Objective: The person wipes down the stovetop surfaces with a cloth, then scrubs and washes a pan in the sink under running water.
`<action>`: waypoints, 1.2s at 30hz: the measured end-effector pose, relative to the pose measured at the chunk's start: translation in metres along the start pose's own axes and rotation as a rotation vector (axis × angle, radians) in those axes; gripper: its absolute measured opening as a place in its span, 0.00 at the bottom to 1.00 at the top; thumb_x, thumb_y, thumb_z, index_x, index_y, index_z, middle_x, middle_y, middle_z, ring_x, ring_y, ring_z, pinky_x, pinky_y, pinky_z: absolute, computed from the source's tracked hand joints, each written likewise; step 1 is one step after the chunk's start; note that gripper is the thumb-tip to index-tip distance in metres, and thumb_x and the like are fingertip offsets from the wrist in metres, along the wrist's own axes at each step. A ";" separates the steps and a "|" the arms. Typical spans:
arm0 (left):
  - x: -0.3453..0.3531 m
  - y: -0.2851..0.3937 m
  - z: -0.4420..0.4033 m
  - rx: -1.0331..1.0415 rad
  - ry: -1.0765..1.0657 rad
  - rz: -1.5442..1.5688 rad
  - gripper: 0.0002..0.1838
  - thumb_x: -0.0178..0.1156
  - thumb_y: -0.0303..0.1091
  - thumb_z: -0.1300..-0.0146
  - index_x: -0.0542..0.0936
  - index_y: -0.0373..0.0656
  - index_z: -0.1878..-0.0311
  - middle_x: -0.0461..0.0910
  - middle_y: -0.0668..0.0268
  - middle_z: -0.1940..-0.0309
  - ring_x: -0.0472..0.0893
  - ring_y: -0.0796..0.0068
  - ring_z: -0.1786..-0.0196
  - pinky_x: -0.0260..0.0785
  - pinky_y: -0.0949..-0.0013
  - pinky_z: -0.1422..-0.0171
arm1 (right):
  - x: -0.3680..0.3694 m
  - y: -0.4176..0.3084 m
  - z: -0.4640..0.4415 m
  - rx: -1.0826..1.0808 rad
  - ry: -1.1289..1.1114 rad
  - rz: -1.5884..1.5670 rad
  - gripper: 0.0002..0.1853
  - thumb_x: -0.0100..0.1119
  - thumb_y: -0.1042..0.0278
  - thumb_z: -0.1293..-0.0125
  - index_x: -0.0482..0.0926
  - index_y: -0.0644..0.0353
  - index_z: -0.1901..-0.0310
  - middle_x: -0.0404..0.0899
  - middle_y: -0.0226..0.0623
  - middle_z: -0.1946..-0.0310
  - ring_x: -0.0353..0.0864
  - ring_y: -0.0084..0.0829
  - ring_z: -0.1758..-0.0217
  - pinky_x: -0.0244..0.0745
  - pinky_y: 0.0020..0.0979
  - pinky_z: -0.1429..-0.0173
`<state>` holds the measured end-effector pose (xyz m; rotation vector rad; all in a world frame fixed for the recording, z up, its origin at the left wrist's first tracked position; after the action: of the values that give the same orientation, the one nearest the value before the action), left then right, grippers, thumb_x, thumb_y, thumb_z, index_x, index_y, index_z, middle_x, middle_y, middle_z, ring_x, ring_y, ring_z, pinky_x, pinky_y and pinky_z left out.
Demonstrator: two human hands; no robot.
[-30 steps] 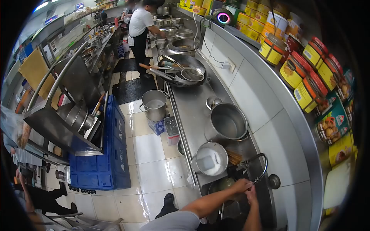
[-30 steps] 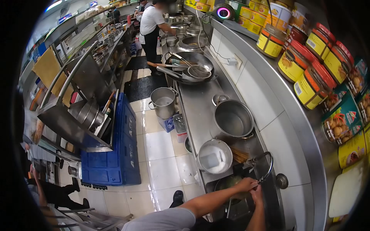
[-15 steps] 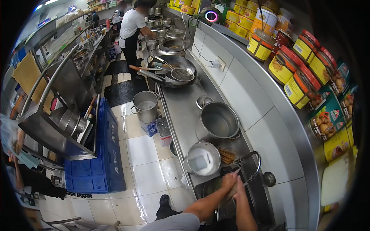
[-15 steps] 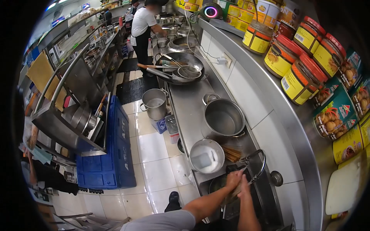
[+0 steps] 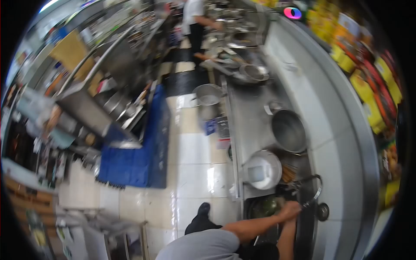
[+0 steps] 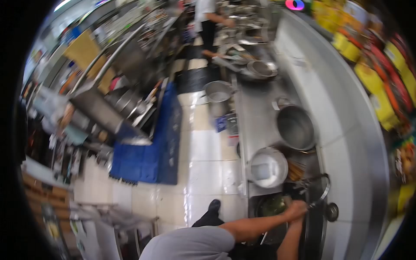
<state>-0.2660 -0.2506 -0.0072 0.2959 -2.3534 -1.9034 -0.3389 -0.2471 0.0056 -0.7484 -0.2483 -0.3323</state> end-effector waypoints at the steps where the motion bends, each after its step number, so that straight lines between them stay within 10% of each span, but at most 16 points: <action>1: -0.008 0.008 -0.006 -0.045 -0.143 -0.106 0.11 0.63 0.36 0.42 0.79 0.37 0.64 0.81 0.49 0.64 0.81 0.44 0.57 0.71 0.50 0.52 | 0.018 -0.001 0.010 0.038 -0.056 -0.040 0.24 0.50 0.46 0.27 0.77 0.56 0.42 0.81 0.40 0.45 0.81 0.41 0.43 0.75 0.47 0.38; 5: -0.059 -0.012 -0.020 -0.294 0.337 0.010 0.18 0.65 0.45 0.39 0.78 0.42 0.54 0.83 0.45 0.61 0.82 0.40 0.55 0.73 0.47 0.53 | 0.037 -0.003 0.032 0.034 -0.087 0.118 0.26 0.49 0.43 0.26 0.77 0.56 0.41 0.81 0.39 0.47 0.81 0.39 0.45 0.77 0.46 0.41; 8: -0.031 0.005 0.013 -0.229 -0.027 -0.013 0.24 0.66 0.47 0.38 0.73 0.40 0.48 0.81 0.42 0.59 0.81 0.41 0.51 0.72 0.46 0.51 | -0.007 -0.008 0.001 -0.095 -0.036 0.469 0.26 0.50 0.43 0.27 0.76 0.58 0.42 0.80 0.39 0.47 0.80 0.38 0.43 0.75 0.44 0.40; 11: -0.073 -0.019 0.025 -0.251 -0.209 0.192 0.29 0.68 0.49 0.39 0.72 0.40 0.43 0.82 0.46 0.59 0.83 0.45 0.53 0.72 0.50 0.49 | -0.014 -0.013 -0.027 0.256 -0.348 0.046 0.26 0.52 0.45 0.27 0.75 0.59 0.40 0.80 0.39 0.46 0.79 0.36 0.42 0.74 0.42 0.39; 13: -0.089 -0.026 0.013 -0.273 -0.203 0.188 0.26 0.67 0.48 0.39 0.72 0.39 0.47 0.81 0.48 0.61 0.83 0.47 0.56 0.72 0.51 0.52 | -0.010 -0.016 -0.013 -0.282 -0.634 0.617 0.26 0.52 0.48 0.26 0.74 0.60 0.38 0.79 0.38 0.45 0.78 0.37 0.40 0.73 0.41 0.39; 17: -0.049 0.007 0.002 -0.113 0.525 0.394 0.13 0.68 0.38 0.41 0.79 0.38 0.64 0.76 0.51 0.70 0.80 0.51 0.56 0.69 0.54 0.47 | -0.032 0.003 -0.003 -0.125 -0.168 0.419 0.24 0.53 0.53 0.26 0.73 0.61 0.38 0.78 0.37 0.47 0.76 0.35 0.39 0.71 0.39 0.36; 19: -0.031 0.014 0.003 -0.292 0.236 0.243 0.17 0.68 0.36 0.46 0.81 0.37 0.55 0.81 0.48 0.53 0.81 0.45 0.51 0.72 0.52 0.44 | -0.013 0.009 0.008 -0.036 -0.137 0.321 0.24 0.53 0.54 0.27 0.73 0.61 0.38 0.78 0.38 0.47 0.75 0.35 0.38 0.70 0.38 0.36; 24: -0.097 0.031 0.014 -0.495 0.034 -0.281 0.20 0.57 0.51 0.33 0.83 0.41 0.64 0.84 0.51 0.66 0.84 0.47 0.58 0.73 0.51 0.54 | 0.044 0.020 0.018 0.033 -0.083 0.195 0.24 0.54 0.55 0.27 0.72 0.62 0.37 0.78 0.38 0.46 0.74 0.35 0.36 0.69 0.38 0.34; 28: -0.089 -0.051 0.012 -0.119 -0.321 -0.124 0.20 0.60 0.49 0.34 0.78 0.40 0.72 0.81 0.54 0.72 0.82 0.51 0.64 0.72 0.53 0.58 | -0.032 -0.002 -0.042 -0.295 -0.239 0.576 0.30 0.54 0.49 0.27 0.70 0.66 0.35 0.77 0.41 0.44 0.74 0.35 0.36 0.67 0.36 0.31; 32: -0.108 -0.005 -0.002 -0.062 0.246 0.148 0.18 0.65 0.38 0.40 0.71 0.36 0.77 0.76 0.53 0.78 0.80 0.57 0.70 0.70 0.57 0.63 | -0.073 0.006 -0.068 -0.338 -0.108 0.739 0.32 0.56 0.46 0.27 0.71 0.72 0.39 0.78 0.42 0.47 0.75 0.33 0.42 0.68 0.37 0.35; 36: -0.035 -0.004 -0.010 -0.163 0.196 0.039 0.14 0.64 0.37 0.42 0.75 0.38 0.75 0.77 0.50 0.77 0.79 0.53 0.70 0.69 0.53 0.59 | -0.062 -0.003 -0.061 -0.263 -0.125 0.673 0.32 0.56 0.46 0.27 0.72 0.71 0.39 0.78 0.42 0.46 0.75 0.33 0.41 0.68 0.37 0.35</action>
<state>-0.2297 -0.2533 -0.0078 0.3981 -2.0532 -1.9361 -0.3909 -0.2783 -0.0566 -1.0644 -0.0587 0.3281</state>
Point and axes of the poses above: each hand's wrist, its own z-axis away from the middle knuckle, its own x-axis out of the palm, y = z × x, the point moved 1 cm from there along -z, towards the middle knuckle
